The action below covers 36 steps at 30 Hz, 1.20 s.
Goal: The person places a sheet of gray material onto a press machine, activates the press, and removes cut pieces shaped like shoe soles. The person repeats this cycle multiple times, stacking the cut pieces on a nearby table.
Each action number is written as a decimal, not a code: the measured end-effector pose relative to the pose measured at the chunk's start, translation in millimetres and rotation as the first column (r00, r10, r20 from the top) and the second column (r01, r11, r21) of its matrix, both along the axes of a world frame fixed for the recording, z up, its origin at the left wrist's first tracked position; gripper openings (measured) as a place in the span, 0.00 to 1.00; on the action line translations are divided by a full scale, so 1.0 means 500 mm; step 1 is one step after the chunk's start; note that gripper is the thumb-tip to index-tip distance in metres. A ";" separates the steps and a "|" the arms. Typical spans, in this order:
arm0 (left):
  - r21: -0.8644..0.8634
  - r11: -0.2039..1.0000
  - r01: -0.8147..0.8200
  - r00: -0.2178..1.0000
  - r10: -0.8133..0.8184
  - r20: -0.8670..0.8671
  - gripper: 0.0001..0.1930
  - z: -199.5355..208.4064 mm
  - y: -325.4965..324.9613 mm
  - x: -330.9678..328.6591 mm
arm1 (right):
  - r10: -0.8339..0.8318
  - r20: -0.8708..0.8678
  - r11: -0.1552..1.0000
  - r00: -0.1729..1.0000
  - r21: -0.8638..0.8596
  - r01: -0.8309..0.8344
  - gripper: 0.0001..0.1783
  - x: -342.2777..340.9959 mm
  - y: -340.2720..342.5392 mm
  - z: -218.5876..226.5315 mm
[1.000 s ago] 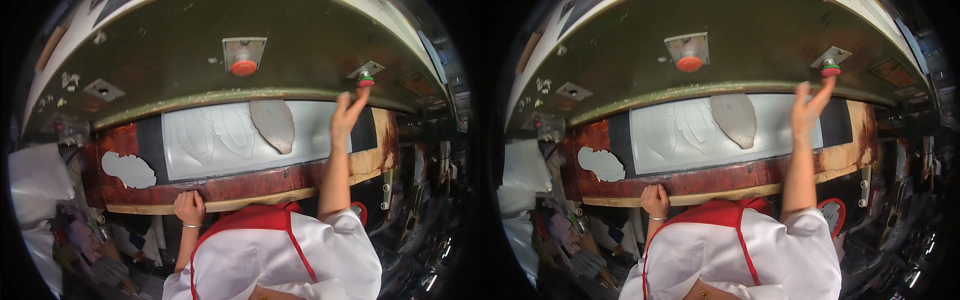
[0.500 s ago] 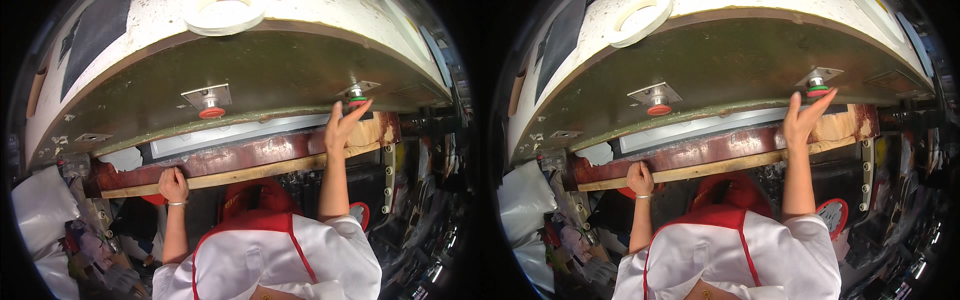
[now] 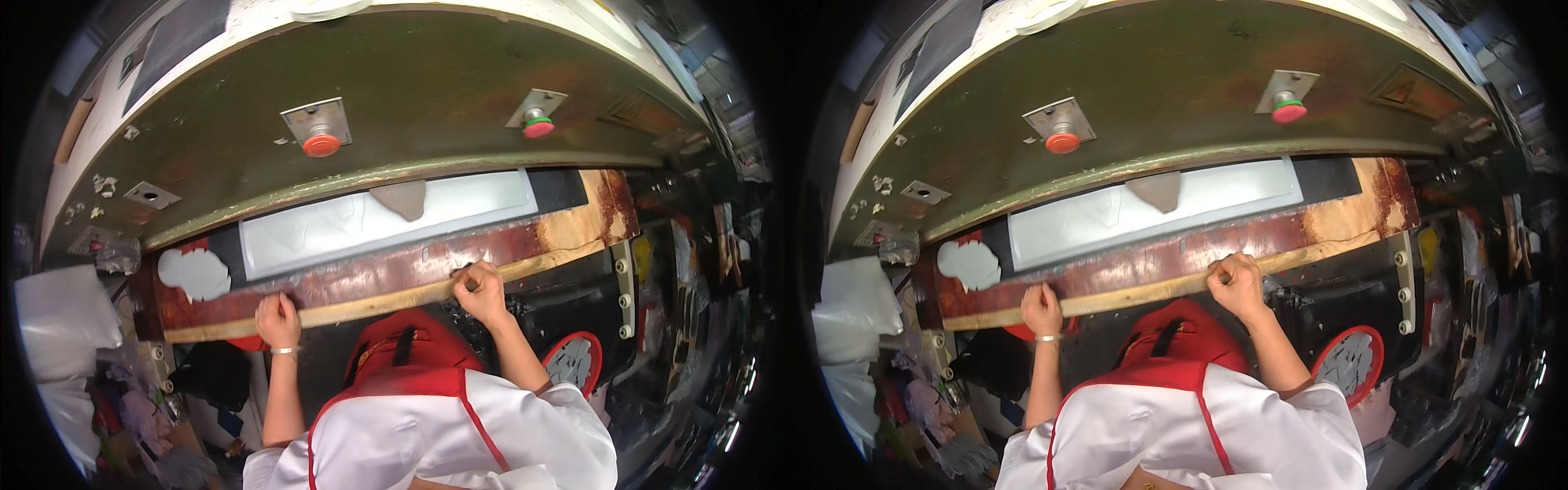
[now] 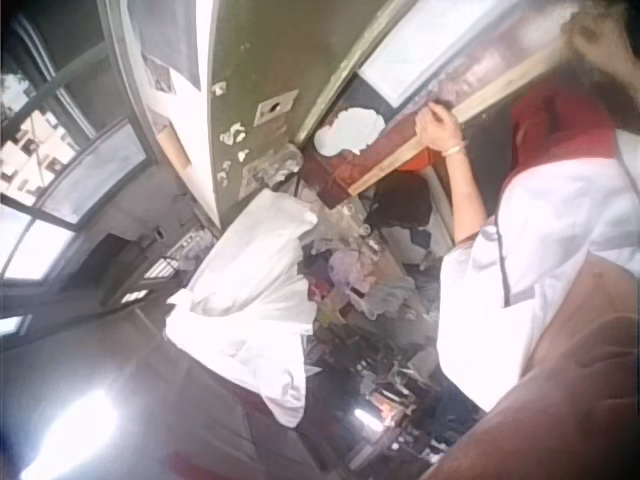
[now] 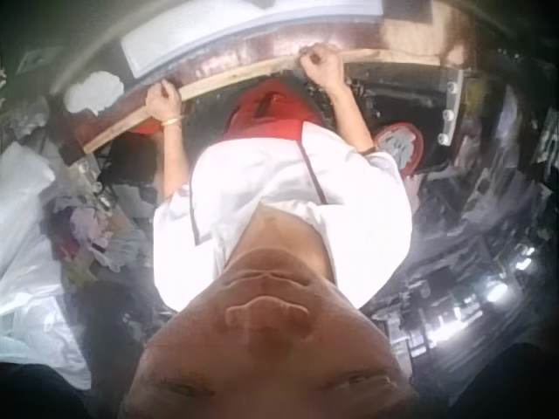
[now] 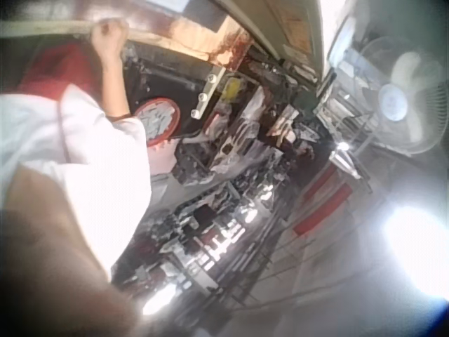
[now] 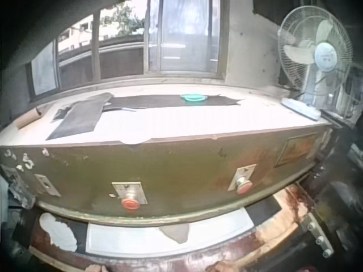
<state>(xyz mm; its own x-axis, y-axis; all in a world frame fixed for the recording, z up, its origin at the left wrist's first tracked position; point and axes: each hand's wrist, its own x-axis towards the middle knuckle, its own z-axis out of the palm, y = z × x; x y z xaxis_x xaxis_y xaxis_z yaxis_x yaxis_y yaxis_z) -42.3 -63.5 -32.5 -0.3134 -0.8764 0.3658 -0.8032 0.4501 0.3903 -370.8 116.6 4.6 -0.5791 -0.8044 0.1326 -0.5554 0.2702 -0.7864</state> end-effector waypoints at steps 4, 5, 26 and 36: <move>-0.043 0.999 0.034 0.999 -0.033 0.004 0.11 0.005 0.100 0.051 | -0.122 -0.114 0.989 0.986 -0.091 0.112 0.18 0.010 -0.059 0.044; -0.017 0.999 0.031 0.999 -0.031 0.015 0.11 0.006 0.123 0.066 | -0.106 -0.201 0.984 0.974 -0.163 0.074 0.27 0.016 -0.089 0.044; 0.206 0.966 0.156 0.981 -0.176 0.082 0.08 0.039 0.366 0.203 | -0.169 -0.196 0.983 0.966 0.042 0.180 0.41 0.061 0.109 0.061; 0.108 0.989 0.099 0.995 -0.096 -0.034 0.05 0.071 0.312 0.135 | -0.059 -0.303 0.979 0.951 0.166 0.114 0.57 -0.035 0.090 0.002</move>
<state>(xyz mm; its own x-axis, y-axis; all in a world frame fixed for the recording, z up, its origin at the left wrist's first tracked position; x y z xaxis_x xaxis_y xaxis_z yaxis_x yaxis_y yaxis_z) 25.2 92.5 2.8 -0.3905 -0.8772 0.2794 -0.7454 0.4794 0.4633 -388.3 161.8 5.6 -0.6044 -0.7792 0.1661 -0.7232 0.4492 -0.5246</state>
